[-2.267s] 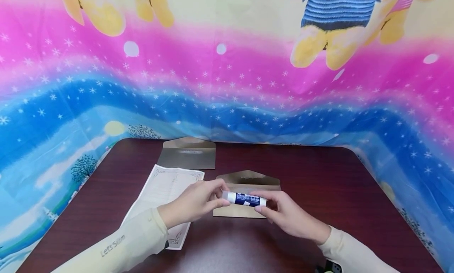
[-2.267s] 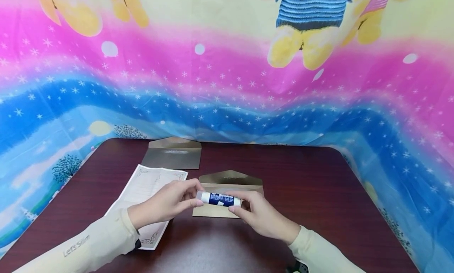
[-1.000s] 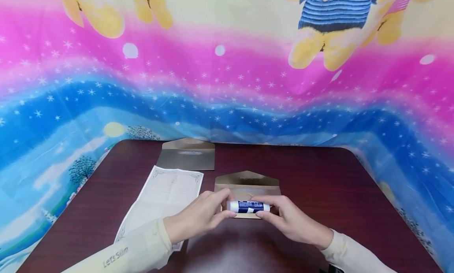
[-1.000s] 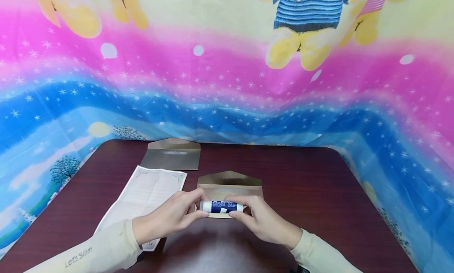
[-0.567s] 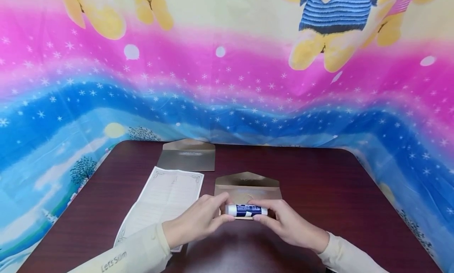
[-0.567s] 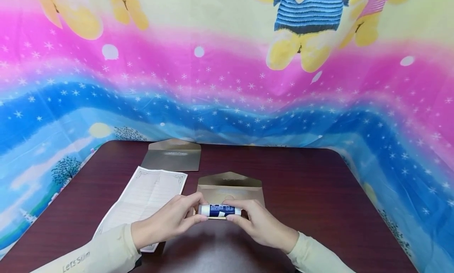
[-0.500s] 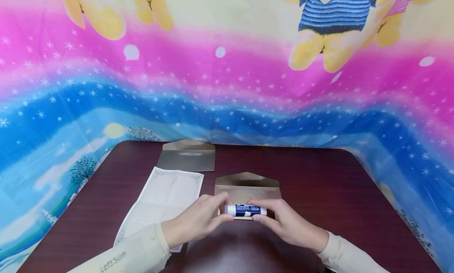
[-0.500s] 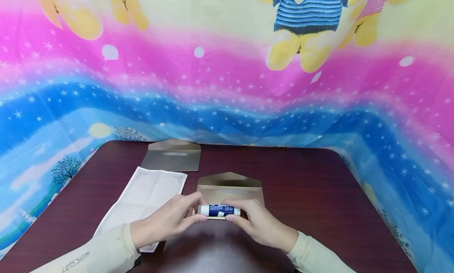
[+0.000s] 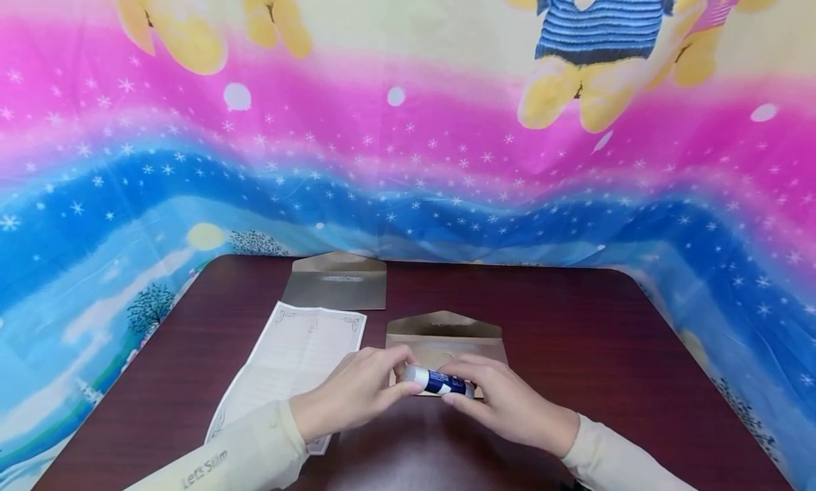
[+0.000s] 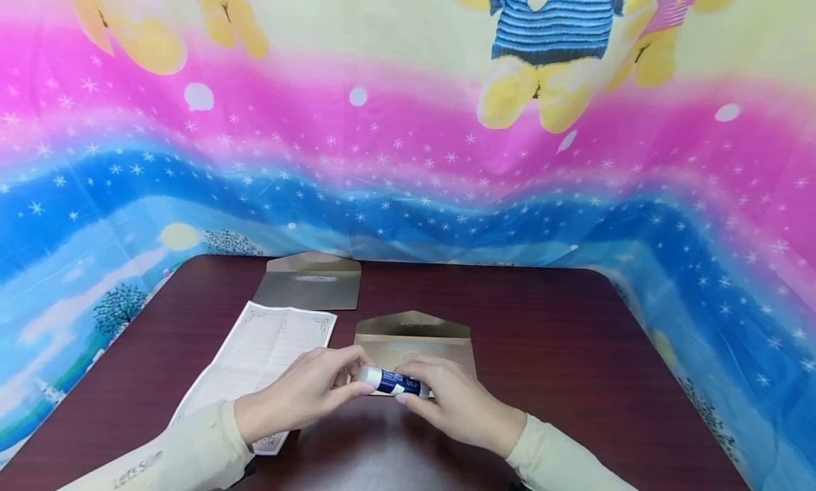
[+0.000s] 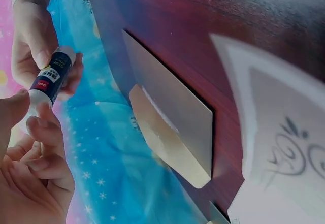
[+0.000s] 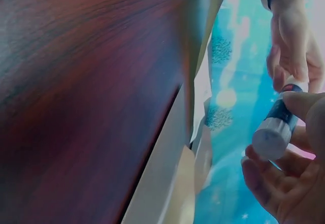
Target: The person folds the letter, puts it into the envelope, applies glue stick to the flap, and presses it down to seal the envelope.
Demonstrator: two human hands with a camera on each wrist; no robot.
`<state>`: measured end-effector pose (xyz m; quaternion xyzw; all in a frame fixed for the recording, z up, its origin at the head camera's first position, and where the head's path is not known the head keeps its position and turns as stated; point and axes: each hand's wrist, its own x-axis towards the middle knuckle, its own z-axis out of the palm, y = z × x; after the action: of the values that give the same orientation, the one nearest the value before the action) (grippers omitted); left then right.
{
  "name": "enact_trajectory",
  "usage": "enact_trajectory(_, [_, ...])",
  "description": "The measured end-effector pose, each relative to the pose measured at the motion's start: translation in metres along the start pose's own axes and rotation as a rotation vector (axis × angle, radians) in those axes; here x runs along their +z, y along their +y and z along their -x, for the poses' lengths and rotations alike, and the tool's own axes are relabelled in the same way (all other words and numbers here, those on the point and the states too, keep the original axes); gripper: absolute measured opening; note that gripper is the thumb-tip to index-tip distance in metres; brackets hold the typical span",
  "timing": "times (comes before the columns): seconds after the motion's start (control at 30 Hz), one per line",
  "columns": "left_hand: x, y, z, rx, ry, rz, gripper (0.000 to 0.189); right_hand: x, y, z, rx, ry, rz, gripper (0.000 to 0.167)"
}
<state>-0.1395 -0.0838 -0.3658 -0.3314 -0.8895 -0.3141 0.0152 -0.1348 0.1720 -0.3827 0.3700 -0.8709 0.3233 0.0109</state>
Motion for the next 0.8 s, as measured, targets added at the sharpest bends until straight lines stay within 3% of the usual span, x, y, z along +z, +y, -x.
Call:
enact_trajectory(0.43, [0.008, 0.004, -0.011, -0.062, -0.009, 0.149, 0.012, 0.004, -0.007, -0.005, -0.048, 0.036, 0.101, 0.019])
enact_trajectory(0.8, [0.012, 0.002, -0.019, -0.058, 0.009, 0.144, 0.024, -0.004, -0.003, -0.003, 0.058, 0.003, 0.034, 0.017])
